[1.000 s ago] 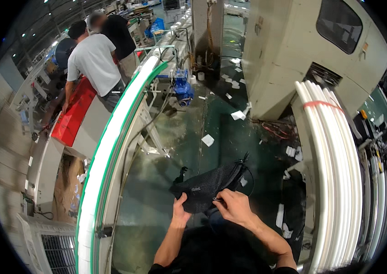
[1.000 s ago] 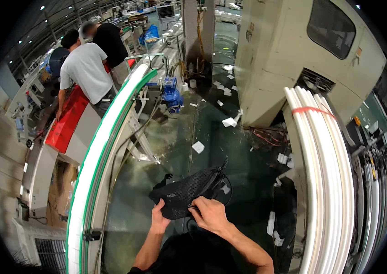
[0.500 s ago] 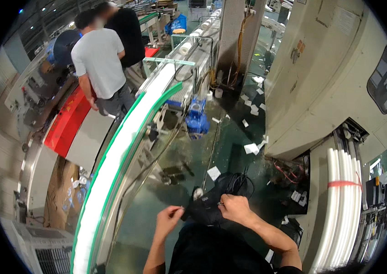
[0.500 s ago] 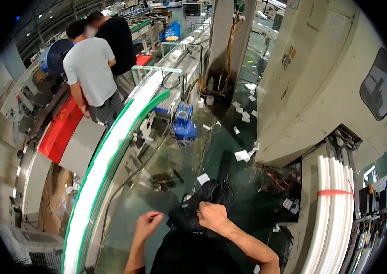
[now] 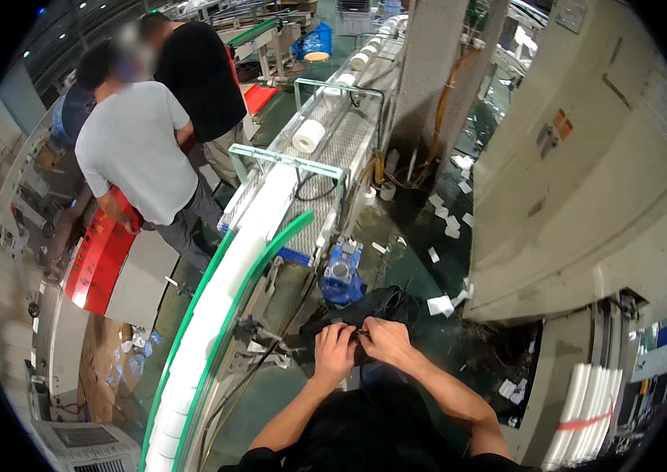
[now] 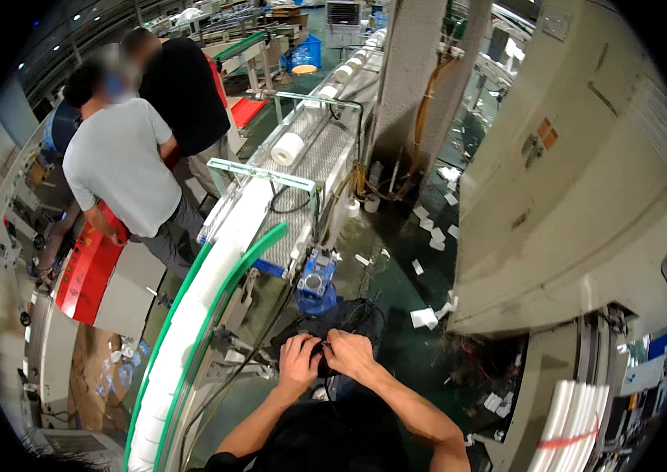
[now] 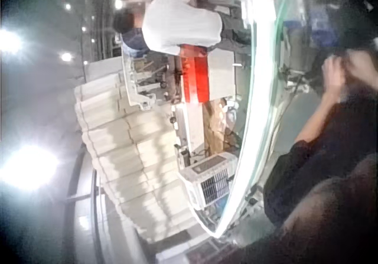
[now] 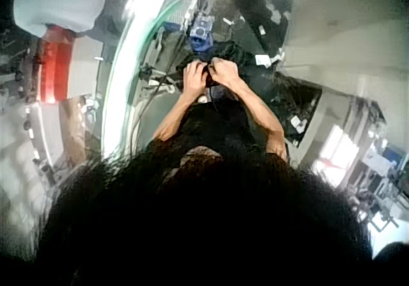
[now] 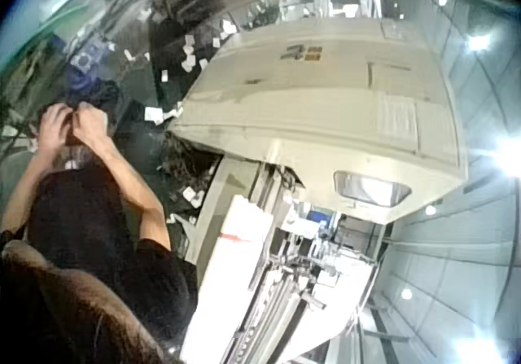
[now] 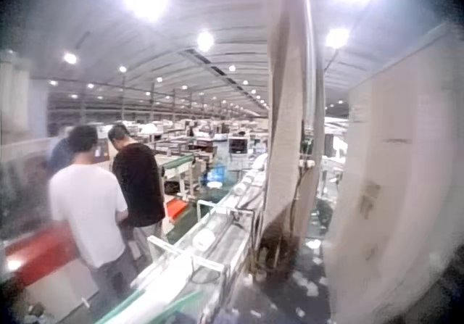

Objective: The person packs a black drawstring bag with a power adapter and cables on a workbench in a factory. They organize the items inside, close the bag, and then walk toward a production line where other workers are present.

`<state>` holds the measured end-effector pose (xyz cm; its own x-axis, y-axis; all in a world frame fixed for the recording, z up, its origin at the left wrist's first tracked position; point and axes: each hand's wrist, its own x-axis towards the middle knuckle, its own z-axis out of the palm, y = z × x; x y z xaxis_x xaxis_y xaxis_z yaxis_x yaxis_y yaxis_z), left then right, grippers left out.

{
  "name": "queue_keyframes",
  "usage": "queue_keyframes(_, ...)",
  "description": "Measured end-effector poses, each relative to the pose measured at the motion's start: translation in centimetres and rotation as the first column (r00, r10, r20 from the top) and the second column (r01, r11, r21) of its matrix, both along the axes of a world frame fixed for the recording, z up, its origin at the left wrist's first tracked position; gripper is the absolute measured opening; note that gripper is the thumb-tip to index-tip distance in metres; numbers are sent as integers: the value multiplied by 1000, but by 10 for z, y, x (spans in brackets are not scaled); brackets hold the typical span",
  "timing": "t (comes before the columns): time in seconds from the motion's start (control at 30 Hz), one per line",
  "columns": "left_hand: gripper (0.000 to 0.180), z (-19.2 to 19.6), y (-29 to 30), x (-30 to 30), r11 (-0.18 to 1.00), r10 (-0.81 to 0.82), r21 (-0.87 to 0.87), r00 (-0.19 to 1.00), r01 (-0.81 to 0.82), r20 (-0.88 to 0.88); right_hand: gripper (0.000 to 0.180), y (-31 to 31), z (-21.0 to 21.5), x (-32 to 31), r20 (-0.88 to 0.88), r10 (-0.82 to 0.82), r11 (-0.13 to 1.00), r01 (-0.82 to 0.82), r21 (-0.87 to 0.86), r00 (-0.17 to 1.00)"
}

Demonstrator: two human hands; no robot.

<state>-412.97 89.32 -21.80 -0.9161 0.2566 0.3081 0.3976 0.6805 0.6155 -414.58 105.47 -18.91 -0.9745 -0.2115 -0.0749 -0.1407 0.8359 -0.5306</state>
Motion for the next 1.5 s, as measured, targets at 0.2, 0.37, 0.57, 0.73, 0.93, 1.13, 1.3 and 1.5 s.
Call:
queue_keyframes(0.2, 35, -22, 14, -106, 984, 107, -136, 990, -119, -89, 22, 15, -31, -141, 52, 200, 980, -200, -14, 978)
queue_keyframes(0.37, 38, -18, 28, -153, 947, 185, -259, 982, -190, -43, 23, 42, -26, -216, 61, 369, 927, -363, -95, 927)
queue_keyframes(0.57, 43, -15, 40, -189, 962, 131, -237, 991, -134, -28, 31, 57, -11, -270, 238, 493, 869, -486, -90, 837)
queue_keyframes(0.73, 44, -10, 63, -206, 957, 260, -163, 957, -238, 130, 31, 62, -41, -288, 293, 494, 868, -481, -123, 818)
queue_keyframes(0.93, 31, 29, 28, -298, 879, 460, 154, 888, -451, -26, 32, 76, -49, -295, 297, 436, 899, -424, -109, 849)
queue_keyframes(1.13, 25, 35, 33, -530, 941, 322, 133, 945, -312, -65, 33, 91, -35, -295, 330, 414, 910, -396, -124, 848)
queue_keyframes(1.3, 54, -51, 22, -656, 863, 449, -335, 877, -377, 169, 31, 108, -46, -283, 334, 368, 928, -321, -190, 868)
queue_keyframes(1.5, 43, -89, 49, -720, 757, 461, -564, 881, -330, 103, 25, 134, -60, -272, 365, 195, 965, -112, -236, 910)
